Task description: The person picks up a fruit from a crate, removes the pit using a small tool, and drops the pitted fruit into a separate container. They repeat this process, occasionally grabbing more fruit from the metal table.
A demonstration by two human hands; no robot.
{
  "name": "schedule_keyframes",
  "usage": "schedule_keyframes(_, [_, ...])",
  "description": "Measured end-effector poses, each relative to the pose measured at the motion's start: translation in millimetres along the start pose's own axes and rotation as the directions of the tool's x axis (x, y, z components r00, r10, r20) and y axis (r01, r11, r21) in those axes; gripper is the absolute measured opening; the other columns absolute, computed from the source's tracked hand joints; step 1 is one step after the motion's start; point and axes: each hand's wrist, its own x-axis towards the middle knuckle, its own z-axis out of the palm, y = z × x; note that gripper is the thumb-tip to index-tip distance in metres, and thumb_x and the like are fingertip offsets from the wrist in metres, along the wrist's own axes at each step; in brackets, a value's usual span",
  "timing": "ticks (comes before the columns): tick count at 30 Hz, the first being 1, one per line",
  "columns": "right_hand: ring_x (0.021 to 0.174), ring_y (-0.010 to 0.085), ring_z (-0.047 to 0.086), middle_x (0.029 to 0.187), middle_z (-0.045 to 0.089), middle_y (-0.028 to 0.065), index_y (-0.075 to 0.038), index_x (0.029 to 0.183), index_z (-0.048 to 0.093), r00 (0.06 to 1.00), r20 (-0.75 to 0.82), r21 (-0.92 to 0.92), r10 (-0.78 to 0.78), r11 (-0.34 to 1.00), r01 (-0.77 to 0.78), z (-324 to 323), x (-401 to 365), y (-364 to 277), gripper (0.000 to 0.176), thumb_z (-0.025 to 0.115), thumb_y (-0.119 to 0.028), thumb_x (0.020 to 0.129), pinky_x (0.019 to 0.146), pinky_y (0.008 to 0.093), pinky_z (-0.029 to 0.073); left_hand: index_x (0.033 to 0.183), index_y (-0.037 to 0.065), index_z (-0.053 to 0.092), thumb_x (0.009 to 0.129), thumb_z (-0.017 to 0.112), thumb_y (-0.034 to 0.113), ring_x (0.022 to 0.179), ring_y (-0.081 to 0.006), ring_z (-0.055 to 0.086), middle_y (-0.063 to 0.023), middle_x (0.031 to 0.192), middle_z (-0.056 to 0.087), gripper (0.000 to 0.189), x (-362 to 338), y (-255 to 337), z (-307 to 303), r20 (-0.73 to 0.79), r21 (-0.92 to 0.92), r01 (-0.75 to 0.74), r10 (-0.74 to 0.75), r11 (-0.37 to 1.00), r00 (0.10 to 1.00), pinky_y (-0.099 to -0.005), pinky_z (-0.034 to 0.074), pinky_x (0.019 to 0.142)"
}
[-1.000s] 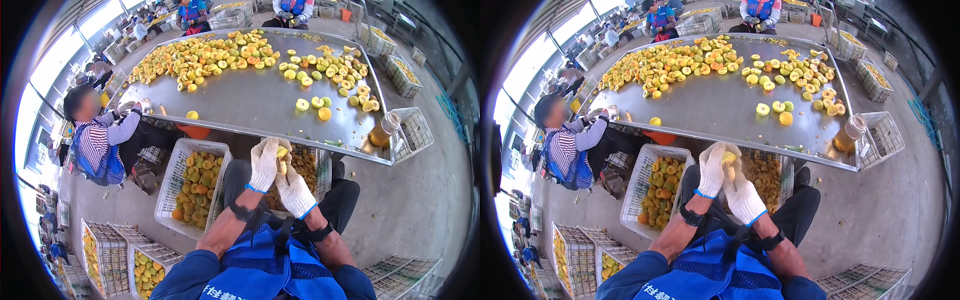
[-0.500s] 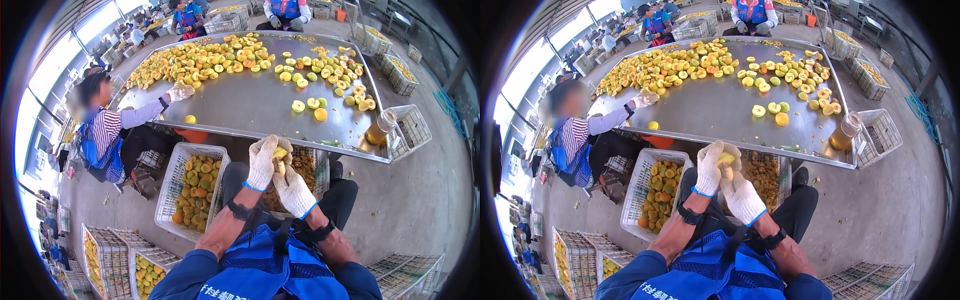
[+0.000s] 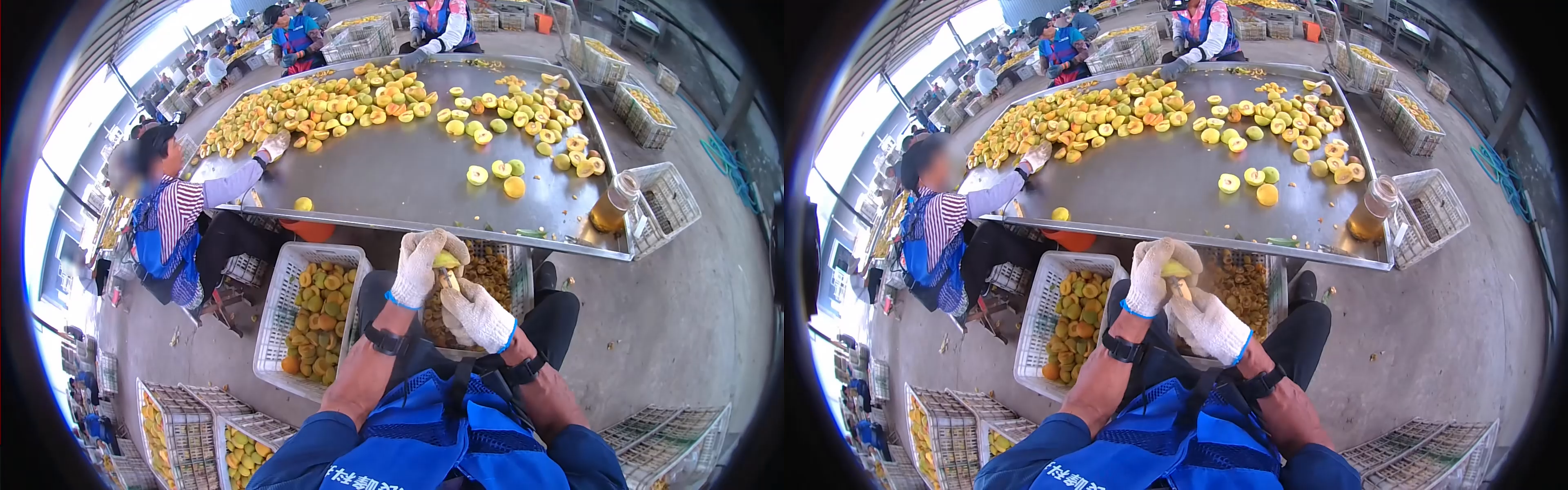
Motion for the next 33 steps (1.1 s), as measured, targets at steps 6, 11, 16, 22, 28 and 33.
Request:
schedule_keyframes(6, [0.059,0.0035,0.049,0.074,0.054,-0.0063,-0.009,0.111,0.063,0.999,-0.035,-0.122,-0.020,0.992,0.016,-4,-2,2,0.025,0.056,-0.032,0.104,0.048,0.0219,0.036,0.082,-0.003,0.073,0.100,0.054,0.031,0.064,-0.0158,0.065,-0.0110,0.077,0.071,0.042,5,3,-6,0.132,0.290,-0.040,0.001,0.956,0.991,-0.0290,0.053,0.059])
schedule_keyframes(11, [0.058,0.0030,0.049,0.072,0.054,-0.0063,-0.008,0.111,0.064,0.999,0.020,0.062,-0.027,0.998,0.026,-2,-2,9,0.027,0.055,-0.032,0.105,0.047,0.0212,0.035,0.083,-0.003,0.073,0.101,0.052,0.032,0.063,-0.0155,0.064,-0.0106,0.076,0.071,0.044,1,-1,0,0.067,0.301,-0.045,0.026,0.952,0.997,-0.0287,0.052,0.059])
schedule_keyframes(16, [0.063,0.0077,0.052,0.074,0.059,-0.0031,-0.003,0.111,0.065,1.000,0.014,-0.134,-0.012,0.991,0.014,-12,7,17,0.028,0.058,-0.029,0.102,0.054,0.0259,0.042,0.082,-0.004,0.071,0.101,0.050,0.034,0.062,-0.0205,0.065,-0.0141,0.076,0.070,0.047,-7,-16,5,-0.117,0.018,0.036,-0.034,0.999,0.993,-0.0307,0.052,0.055])
schedule_keyframes(22, [0.058,0.0082,0.047,0.072,0.055,-0.0034,-0.006,0.106,0.062,0.996,0.038,-0.270,-0.081,0.959,0.088,-19,14,25,0.022,0.059,-0.027,0.102,0.052,0.0272,0.037,0.083,-0.004,0.068,0.099,0.051,0.038,0.059,-0.0255,0.064,-0.0189,0.077,0.069,0.049,-7,-32,4,-0.201,-0.286,0.067,-0.129,0.956,0.971,-0.0333,0.051,0.051])
schedule_keyframes(28, [0.049,0.0036,0.038,0.066,0.045,-0.0062,-0.012,0.092,0.057,0.975,0.221,0.178,0.024,0.982,-0.064,-23,0,21,0.023,0.060,-0.032,0.101,0.041,0.0216,0.025,0.083,-0.002,0.069,0.098,0.055,0.036,0.066,-0.0260,0.067,-0.0158,0.078,0.071,0.043,-5,-18,0,0.063,-0.128,0.068,-0.060,0.990,0.996,-0.0355,0.055,0.061])
schedule_keyframes(33, [0.052,0.0047,0.044,0.069,0.051,-0.0063,-0.011,0.102,0.062,0.992,0.110,-0.019,0.067,0.998,-0.065,-26,4,20,0.021,0.063,-0.032,0.100,0.044,0.0229,0.032,0.084,0.001,0.069,0.098,0.055,0.037,0.068,-0.0255,0.068,-0.0144,0.080,0.071,0.041,-5,-26,0,0.056,-0.256,0.159,-0.150,0.953,0.987,-0.0354,0.055,0.061])
